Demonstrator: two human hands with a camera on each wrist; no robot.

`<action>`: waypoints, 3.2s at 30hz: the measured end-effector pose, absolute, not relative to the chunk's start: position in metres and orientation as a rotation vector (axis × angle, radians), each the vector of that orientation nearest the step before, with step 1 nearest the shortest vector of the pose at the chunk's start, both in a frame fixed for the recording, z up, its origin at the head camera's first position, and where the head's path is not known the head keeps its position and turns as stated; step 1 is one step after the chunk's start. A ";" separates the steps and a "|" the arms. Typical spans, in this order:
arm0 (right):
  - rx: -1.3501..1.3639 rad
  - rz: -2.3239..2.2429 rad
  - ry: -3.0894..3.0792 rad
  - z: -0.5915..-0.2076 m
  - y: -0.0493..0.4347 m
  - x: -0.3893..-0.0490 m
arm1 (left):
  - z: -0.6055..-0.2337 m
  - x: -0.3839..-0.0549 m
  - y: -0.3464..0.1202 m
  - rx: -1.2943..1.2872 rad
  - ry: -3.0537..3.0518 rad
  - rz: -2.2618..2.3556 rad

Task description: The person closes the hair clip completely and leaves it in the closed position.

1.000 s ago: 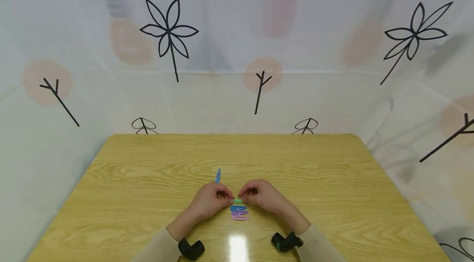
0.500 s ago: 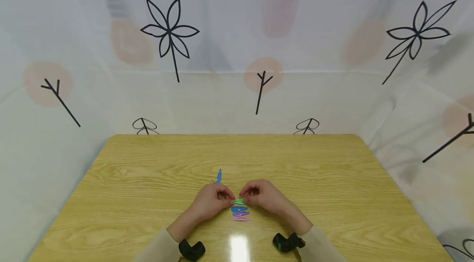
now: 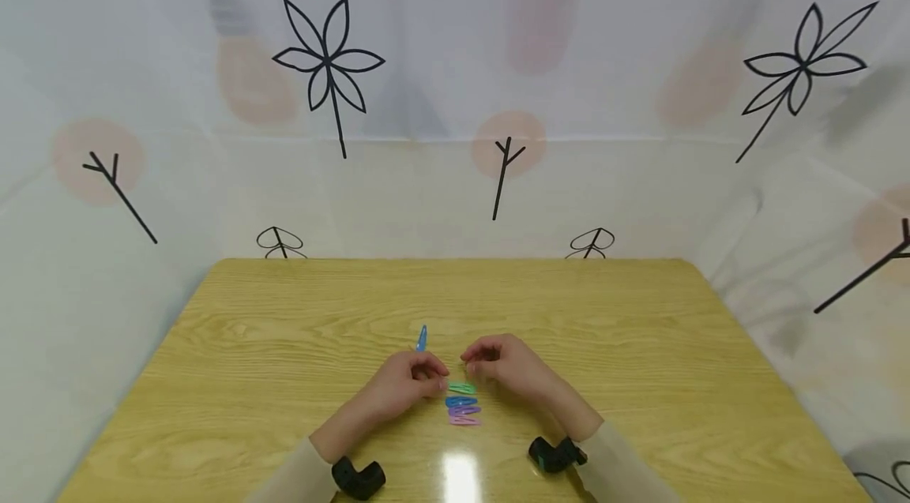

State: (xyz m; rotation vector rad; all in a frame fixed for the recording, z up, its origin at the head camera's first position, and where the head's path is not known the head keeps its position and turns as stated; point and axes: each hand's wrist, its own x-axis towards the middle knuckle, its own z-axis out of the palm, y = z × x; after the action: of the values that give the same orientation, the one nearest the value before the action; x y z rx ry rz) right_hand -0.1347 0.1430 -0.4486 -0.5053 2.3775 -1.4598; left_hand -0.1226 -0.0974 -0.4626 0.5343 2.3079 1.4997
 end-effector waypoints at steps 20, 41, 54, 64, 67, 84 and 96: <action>-0.400 -1.516 2.506 -0.439 0.108 -0.170 | -0.448 -0.140 -0.141 0.262 2.605 1.663; -0.398 -1.355 2.691 -0.442 0.063 -0.190 | -0.462 -0.176 -0.130 0.335 2.601 1.603; -0.334 -1.452 2.695 -0.442 0.065 -0.189 | -0.460 -0.174 -0.128 0.294 2.566 1.576; -0.307 -1.610 2.648 -0.437 0.072 -0.186 | -0.459 -0.176 -0.126 0.334 2.583 1.594; -0.304 -1.681 2.605 -0.436 0.073 -0.184 | -0.455 -0.174 -0.124 0.349 2.584 1.624; -0.223 -1.935 2.481 -0.436 0.078 -0.179 | -0.439 -0.168 -0.117 0.442 2.624 1.640; -0.300 -1.858 2.411 -0.434 0.086 -0.172 | -0.435 -0.165 -0.116 0.511 2.631 1.615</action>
State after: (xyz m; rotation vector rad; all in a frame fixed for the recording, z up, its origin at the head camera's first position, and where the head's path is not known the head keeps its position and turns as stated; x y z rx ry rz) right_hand -0.1720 0.0861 -0.4342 -0.3001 2.4109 -1.8579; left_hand -0.1645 -0.1163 -0.4346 0.5114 2.6309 1.6151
